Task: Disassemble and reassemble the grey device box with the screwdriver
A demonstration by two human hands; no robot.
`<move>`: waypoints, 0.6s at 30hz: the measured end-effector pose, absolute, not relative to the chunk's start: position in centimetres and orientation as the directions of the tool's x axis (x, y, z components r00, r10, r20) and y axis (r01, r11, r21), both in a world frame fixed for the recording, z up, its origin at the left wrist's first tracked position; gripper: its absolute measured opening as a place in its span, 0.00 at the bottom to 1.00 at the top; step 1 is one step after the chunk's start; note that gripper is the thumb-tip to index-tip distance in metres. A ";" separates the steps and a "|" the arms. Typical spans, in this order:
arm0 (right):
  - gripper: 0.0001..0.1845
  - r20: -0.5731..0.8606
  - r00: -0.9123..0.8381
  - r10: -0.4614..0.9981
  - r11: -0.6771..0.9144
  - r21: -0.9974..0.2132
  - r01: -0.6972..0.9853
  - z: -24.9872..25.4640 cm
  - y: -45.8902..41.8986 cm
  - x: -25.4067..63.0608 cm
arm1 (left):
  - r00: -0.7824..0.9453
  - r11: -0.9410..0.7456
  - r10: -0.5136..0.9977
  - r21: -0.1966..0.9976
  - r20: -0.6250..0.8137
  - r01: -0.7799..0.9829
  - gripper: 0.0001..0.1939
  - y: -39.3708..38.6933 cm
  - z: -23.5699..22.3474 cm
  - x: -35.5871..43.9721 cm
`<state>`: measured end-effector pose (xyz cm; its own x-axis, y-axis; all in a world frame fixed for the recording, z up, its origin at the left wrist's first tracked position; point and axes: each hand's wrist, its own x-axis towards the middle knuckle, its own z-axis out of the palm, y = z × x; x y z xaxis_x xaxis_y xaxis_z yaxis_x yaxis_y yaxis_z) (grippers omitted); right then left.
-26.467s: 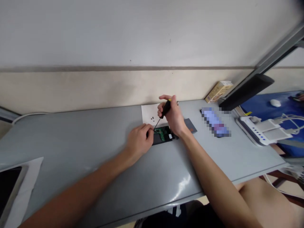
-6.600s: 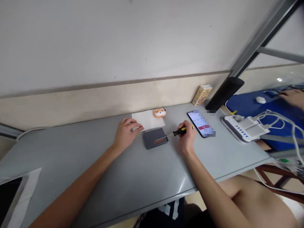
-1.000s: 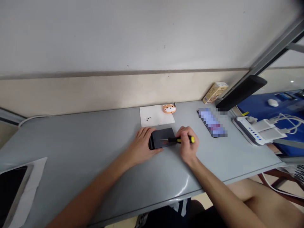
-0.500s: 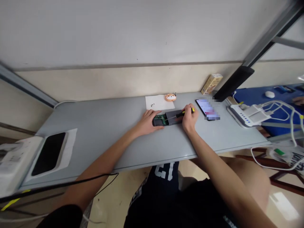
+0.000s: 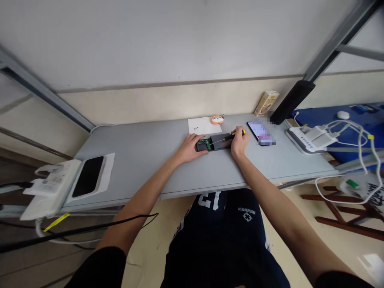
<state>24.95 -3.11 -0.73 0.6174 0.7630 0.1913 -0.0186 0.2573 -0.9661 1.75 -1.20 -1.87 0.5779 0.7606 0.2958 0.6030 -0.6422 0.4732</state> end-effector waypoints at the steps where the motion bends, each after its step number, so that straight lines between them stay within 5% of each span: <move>1: 0.16 0.171 0.613 0.771 0.245 -0.969 -0.038 -0.8 -3.1 25.0 | 0.574 -0.641 0.762 0.475 0.299 0.603 0.35 -1.2 -1.9 1.7; 18: 0.16 0.170 0.609 0.775 0.239 -0.971 -0.032 -1.2 -2.6 25.2 | 0.576 -0.664 0.745 0.462 0.337 0.588 0.31 -1.1 -2.0 2.1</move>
<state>25.15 -2.61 -1.23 0.6086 0.7750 0.1704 -0.0321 0.2386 -0.9706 2.07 -1.13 -1.99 0.5764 0.7446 0.3366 0.5881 -0.6640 0.4618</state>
